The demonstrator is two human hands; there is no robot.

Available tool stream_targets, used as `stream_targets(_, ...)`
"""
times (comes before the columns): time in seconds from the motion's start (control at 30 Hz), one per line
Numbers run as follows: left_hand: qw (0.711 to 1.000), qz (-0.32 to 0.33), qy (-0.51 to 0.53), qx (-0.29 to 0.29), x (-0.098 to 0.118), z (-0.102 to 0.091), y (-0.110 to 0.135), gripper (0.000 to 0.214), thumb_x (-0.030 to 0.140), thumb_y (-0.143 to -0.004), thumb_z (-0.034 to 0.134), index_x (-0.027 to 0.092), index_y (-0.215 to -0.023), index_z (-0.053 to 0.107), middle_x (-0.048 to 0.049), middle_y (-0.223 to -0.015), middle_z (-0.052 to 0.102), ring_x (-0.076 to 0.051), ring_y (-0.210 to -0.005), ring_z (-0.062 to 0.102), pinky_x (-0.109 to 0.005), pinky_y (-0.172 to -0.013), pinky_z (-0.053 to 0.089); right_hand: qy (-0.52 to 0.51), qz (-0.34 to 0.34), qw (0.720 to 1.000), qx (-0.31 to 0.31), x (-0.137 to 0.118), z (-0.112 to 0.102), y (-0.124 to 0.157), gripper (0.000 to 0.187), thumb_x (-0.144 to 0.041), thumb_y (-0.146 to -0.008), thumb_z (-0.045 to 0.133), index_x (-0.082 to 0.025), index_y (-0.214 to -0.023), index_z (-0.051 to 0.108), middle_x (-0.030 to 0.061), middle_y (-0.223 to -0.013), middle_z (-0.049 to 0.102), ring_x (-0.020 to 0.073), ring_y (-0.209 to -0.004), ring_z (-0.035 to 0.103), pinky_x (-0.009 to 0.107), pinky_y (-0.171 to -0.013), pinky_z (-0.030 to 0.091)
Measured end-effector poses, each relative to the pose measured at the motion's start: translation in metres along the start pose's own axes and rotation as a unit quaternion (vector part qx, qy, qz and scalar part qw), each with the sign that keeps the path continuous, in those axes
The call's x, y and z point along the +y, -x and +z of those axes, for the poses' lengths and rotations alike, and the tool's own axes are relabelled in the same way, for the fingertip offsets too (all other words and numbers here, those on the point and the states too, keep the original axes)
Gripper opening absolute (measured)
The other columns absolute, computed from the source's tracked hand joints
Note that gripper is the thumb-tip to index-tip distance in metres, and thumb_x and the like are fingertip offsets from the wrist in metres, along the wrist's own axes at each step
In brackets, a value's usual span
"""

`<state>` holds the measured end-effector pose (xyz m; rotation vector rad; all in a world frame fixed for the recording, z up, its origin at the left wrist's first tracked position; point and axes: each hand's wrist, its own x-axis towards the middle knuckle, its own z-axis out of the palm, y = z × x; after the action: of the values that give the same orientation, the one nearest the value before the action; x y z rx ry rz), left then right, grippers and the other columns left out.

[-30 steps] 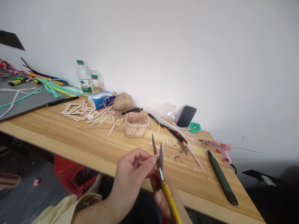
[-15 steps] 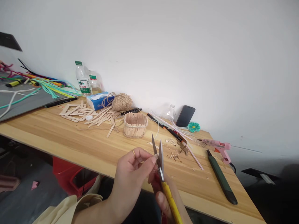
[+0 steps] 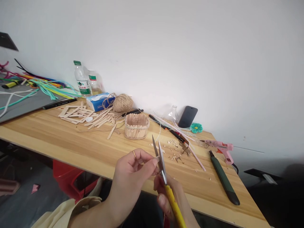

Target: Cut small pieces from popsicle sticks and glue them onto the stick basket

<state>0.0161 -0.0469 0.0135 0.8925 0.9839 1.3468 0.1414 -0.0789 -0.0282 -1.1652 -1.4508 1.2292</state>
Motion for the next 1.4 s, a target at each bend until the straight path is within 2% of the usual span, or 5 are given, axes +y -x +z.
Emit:
stream_targets(0.5,0.998,-0.042,-0.034,-0.035,0.001,-0.003,-0.006,0.012,0.017,-0.063,0.067,0.015,-0.053,0.061,0.0038,-0.047,0.061,-0.009,-0.048,0.056,-0.018,-0.051,0.048,0.079,0.018,0.997,-0.012,0.003,-0.012,0.002,0.057,-0.077,-0.066,0.051,-0.02,-0.065,0.04,-0.0064,-0.057,0.03,0.009,-0.051,0.022,0.022,-0.044,0.023)
stream_targets(0.8,0.993,-0.089,0.034,-0.075,0.002,-0.01,-0.012,0.006,0.016,-0.065,0.071,0.014,-0.062,0.065,0.0021,-0.055,0.067,-0.008,-0.052,0.058,-0.016,-0.053,0.048,0.023,0.027,0.998,-0.051,0.01,-0.022,0.005,0.057,-0.076,-0.071,0.047,-0.019,-0.065,0.047,-0.0026,-0.057,0.037,0.0116,-0.051,0.032,0.026,-0.045,0.023)
stream_targets(0.97,0.991,-0.11,0.031,-0.075,0.002,-0.01,-0.013,0.01,0.015,-0.062,0.074,0.013,-0.064,0.065,0.0029,-0.056,0.065,-0.007,-0.052,0.056,-0.015,-0.051,0.047,-0.027,0.047,0.996,-0.077,0.014,-0.022,0.009,0.061,-0.078,-0.068,0.048,-0.017,-0.077,0.054,-0.004,-0.059,0.036,0.0089,-0.048,0.027,0.025,-0.045,0.025)
stream_targets(1.17,0.993,-0.101,0.031,-0.06,-0.001,-0.01,-0.012,0.009,0.015,-0.061,0.074,0.012,-0.063,0.066,0.0024,-0.056,0.066,-0.006,-0.052,0.056,-0.015,-0.053,0.047,-0.013,0.018,0.998,-0.054,0.017,-0.018,0.016,0.056,-0.073,-0.073,0.049,-0.021,-0.091,0.059,0.0002,-0.07,0.045,0.0155,-0.063,0.043,0.028,-0.059,0.039)
stream_targets(1.4,0.991,-0.109,0.04,-0.059,0.0,-0.005,-0.008,0.009,0.012,-0.059,0.071,0.012,-0.059,0.062,0.0034,-0.052,0.062,-0.007,-0.05,0.054,-0.015,-0.049,0.045,0.031,-0.007,0.998,-0.045,0.022,-0.019,0.014,0.055,-0.07,-0.073,0.051,-0.022,-0.099,0.06,0.0039,-0.085,0.052,0.0212,-0.078,0.051,0.031,-0.071,0.043)
